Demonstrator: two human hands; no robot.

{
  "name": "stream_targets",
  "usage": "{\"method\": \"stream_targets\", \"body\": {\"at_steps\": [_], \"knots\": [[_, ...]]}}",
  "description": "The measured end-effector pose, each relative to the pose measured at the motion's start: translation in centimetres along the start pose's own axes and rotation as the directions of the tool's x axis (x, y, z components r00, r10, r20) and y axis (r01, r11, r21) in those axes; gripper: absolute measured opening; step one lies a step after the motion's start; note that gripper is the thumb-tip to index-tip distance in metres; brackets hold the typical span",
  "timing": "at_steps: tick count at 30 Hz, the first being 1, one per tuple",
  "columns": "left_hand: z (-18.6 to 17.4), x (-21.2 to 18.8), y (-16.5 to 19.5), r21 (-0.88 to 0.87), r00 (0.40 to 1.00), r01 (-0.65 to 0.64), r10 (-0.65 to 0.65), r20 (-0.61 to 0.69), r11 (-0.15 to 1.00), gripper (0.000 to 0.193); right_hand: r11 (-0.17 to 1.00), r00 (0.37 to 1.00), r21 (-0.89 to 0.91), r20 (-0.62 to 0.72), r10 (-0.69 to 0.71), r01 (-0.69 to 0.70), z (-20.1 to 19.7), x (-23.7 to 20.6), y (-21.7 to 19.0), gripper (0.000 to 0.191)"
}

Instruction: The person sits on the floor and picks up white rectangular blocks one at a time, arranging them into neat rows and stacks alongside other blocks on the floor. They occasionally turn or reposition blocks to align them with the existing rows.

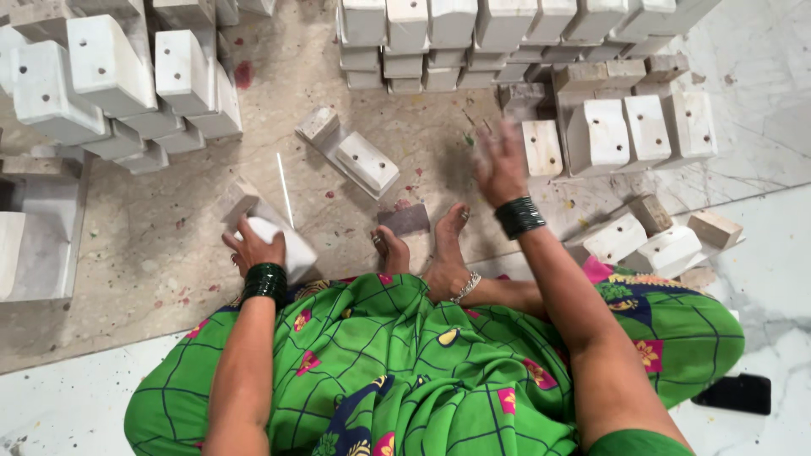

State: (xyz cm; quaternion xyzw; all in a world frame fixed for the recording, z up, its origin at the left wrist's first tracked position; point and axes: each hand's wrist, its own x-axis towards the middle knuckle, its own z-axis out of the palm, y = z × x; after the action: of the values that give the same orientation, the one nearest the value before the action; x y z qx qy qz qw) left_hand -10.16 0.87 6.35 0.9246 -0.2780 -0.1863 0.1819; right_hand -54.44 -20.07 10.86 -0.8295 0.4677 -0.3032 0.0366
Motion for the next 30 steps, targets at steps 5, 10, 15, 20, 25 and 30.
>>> {"method": "stream_targets", "body": {"at_steps": [5, 10, 15, 20, 25, 30], "knots": [[0.5, -0.2, 2.6, -0.793, 0.976, -0.201, 0.190, -0.110, 0.575, 0.072, 0.852, 0.892, 0.410, 0.432, 0.132, -0.325, 3.3, -4.1, -8.2, 0.045], [3.3, -5.0, 5.4, -0.981, 0.920, -0.082, 0.393, -0.007, 0.174, 0.054, 0.004, 0.547, 0.548, 0.834, 0.074, -0.836, 4.4, -6.8, -15.8, 0.060], [2.2, -8.8, 7.7, -0.963, 0.762, -0.024, 0.628, 0.155, 0.267, 0.059, -0.504, 0.416, 0.348, 0.909, -0.025, -0.791, 2.2, -7.2, -19.3, 0.073], [-0.8, -8.5, 9.5, -0.893, 0.670, 0.240, 0.601, 0.436, 0.380, 0.069, -0.214, 0.425, 0.512, 0.836, 0.346, -0.832, 0.2, -4.1, -17.6, 0.067], [0.3, -9.9, 9.7, -0.879, 0.666, 0.448, 0.596, 0.449, 0.162, 0.081, 0.205, 0.757, 0.740, 0.653, 0.006, -0.640, -0.5, -3.4, -16.9, 0.068], [1.9, -8.3, 7.4, -0.854, 0.636, 0.511, 0.624, 0.454, 0.100, 0.068, -0.147, 0.801, 0.792, 0.599, -0.002, -0.592, 0.6, -3.8, -18.4, 0.070]]}}
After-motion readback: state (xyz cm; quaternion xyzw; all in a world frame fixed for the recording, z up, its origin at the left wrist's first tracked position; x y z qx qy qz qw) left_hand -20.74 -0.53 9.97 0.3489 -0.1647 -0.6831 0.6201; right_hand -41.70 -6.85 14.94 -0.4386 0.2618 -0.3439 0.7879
